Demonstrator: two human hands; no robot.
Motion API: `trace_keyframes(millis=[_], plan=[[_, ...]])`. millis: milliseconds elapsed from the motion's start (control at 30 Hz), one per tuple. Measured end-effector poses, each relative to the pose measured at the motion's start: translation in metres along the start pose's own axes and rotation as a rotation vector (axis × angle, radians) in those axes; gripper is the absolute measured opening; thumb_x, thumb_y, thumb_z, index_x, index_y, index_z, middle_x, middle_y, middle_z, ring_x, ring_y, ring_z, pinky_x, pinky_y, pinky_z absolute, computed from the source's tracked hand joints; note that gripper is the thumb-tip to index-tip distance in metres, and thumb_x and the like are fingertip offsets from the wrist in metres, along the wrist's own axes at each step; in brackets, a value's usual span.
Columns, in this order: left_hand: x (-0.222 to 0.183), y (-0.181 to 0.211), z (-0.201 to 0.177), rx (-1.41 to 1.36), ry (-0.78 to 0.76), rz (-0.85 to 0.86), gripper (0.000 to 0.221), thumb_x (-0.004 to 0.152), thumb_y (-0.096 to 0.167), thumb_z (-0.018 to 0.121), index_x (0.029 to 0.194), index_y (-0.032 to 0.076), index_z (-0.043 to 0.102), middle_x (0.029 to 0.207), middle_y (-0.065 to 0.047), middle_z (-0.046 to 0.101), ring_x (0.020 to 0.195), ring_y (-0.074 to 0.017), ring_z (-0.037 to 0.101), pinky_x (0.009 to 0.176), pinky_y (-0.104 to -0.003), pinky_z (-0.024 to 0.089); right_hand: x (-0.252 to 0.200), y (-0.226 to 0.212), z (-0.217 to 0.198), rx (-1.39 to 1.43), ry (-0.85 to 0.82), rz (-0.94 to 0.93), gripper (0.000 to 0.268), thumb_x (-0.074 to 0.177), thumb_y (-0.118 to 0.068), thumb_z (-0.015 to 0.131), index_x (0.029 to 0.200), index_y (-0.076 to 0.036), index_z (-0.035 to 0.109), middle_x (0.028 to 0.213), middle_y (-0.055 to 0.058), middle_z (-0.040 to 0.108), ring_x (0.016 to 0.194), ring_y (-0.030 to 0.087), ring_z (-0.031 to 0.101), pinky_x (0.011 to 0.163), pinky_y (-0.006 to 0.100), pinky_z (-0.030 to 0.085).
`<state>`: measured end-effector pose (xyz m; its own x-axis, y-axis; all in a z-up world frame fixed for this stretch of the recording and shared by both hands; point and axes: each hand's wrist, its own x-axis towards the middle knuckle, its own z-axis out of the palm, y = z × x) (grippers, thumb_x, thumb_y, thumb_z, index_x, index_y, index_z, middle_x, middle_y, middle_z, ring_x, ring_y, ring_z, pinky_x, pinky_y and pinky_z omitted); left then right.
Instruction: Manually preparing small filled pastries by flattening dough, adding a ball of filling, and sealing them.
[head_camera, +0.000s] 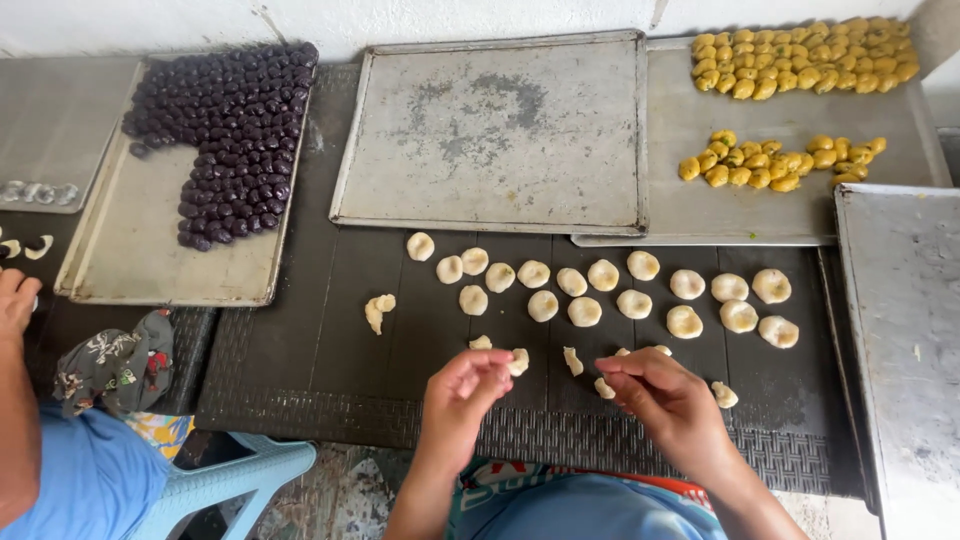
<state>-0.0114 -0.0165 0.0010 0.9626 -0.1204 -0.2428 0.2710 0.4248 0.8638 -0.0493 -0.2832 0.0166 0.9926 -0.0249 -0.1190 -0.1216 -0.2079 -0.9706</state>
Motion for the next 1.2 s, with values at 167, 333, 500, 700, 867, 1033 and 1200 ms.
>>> trace_keyframes(millis=[167, 333, 500, 700, 867, 1033, 1200], plan=[[-0.01, 0.007, -0.027, 1.295, -0.185, 0.469, 0.023, 0.096, 0.005, 0.069, 0.114, 0.01, 0.081, 0.091, -0.003, 0.07, 0.074, -0.0208, 0.068, 0.067, -0.038, 0.055, -0.004, 0.027, 0.009, 0.243, -0.042, 0.058, 0.015, 0.088, 0.004, 0.075, 0.102, -0.001, 0.074, 0.119, 0.017, 0.078, 0.088, 0.02, 0.078, 0.084, 0.032, 0.068], [-0.02, 0.021, -0.032, 1.44, -0.022, 0.508, 0.023, 0.097, 0.01, 0.069, 0.118, 0.005, 0.077, 0.094, -0.005, 0.071, 0.081, -0.0223, 0.07, 0.075, -0.04, 0.058, -0.009, 0.012, 0.025, 0.258, -0.031, 0.226, 0.029, 0.089, -0.002, 0.075, 0.118, 0.003, 0.076, 0.089, 0.018, 0.083, 0.069, 0.023, 0.078, 0.062, 0.034, 0.067], [-0.035, 0.018, 0.022, 1.009, -0.104, 0.641, 0.013, 0.095, 0.005, 0.072, 0.107, 0.007, 0.076, 0.096, -0.006, 0.081, 0.085, -0.019, 0.078, 0.078, -0.032, 0.064, -0.006, 0.023, 0.032, 0.273, -0.067, 0.295, 0.028, 0.087, -0.006, 0.08, 0.112, 0.007, 0.082, 0.077, 0.017, 0.082, 0.065, 0.022, 0.076, 0.061, 0.033, 0.067], [-0.042, -0.026, 0.038, 0.966, -0.22, 0.734, 0.009, 0.098, 0.009, 0.076, 0.099, 0.01, 0.067, 0.089, -0.001, 0.071, 0.075, -0.0229, 0.063, 0.075, -0.037, 0.05, -0.016, 0.022, 0.02, 0.38, -0.297, 0.287, 0.02, 0.091, -0.007, 0.077, 0.102, 0.009, 0.081, 0.073, 0.019, 0.082, 0.062, 0.023, 0.072, 0.06, 0.034, 0.064], [-0.023, 0.005, -0.001, 1.315, 0.007, 0.748, 0.003, 0.098, 0.016, 0.073, 0.099, 0.014, 0.071, 0.088, -0.001, 0.074, 0.081, -0.0188, 0.068, 0.081, -0.036, 0.053, -0.025, 0.038, -0.001, 0.365, -0.199, 0.335, 0.026, 0.095, -0.004, 0.069, 0.111, 0.009, 0.084, 0.09, 0.021, 0.085, 0.064, 0.026, 0.071, 0.059, 0.038, 0.065], [-0.001, 0.006, -0.039, 1.398, 0.0, 0.596, 0.027, 0.096, 0.022, 0.073, 0.118, 0.007, 0.074, 0.099, -0.006, 0.072, 0.087, -0.0236, 0.069, 0.078, -0.04, 0.058, -0.021, 0.033, -0.025, 0.321, -0.071, 0.167, 0.015, 0.087, -0.003, 0.076, 0.1, 0.005, 0.08, 0.096, 0.019, 0.079, 0.072, 0.025, 0.075, 0.067, 0.035, 0.066], [0.008, 0.005, -0.047, 1.377, 0.158, 0.703, 0.029, 0.094, -0.008, 0.065, 0.118, 0.005, 0.075, 0.112, -0.007, 0.073, 0.103, -0.0255, 0.069, 0.094, -0.039, 0.06, -0.022, 0.015, -0.044, 0.384, 0.068, 0.217, 0.018, 0.097, 0.004, 0.06, 0.108, 0.013, 0.071, 0.106, 0.031, 0.084, 0.086, 0.04, 0.087, 0.071, 0.047, 0.073]])
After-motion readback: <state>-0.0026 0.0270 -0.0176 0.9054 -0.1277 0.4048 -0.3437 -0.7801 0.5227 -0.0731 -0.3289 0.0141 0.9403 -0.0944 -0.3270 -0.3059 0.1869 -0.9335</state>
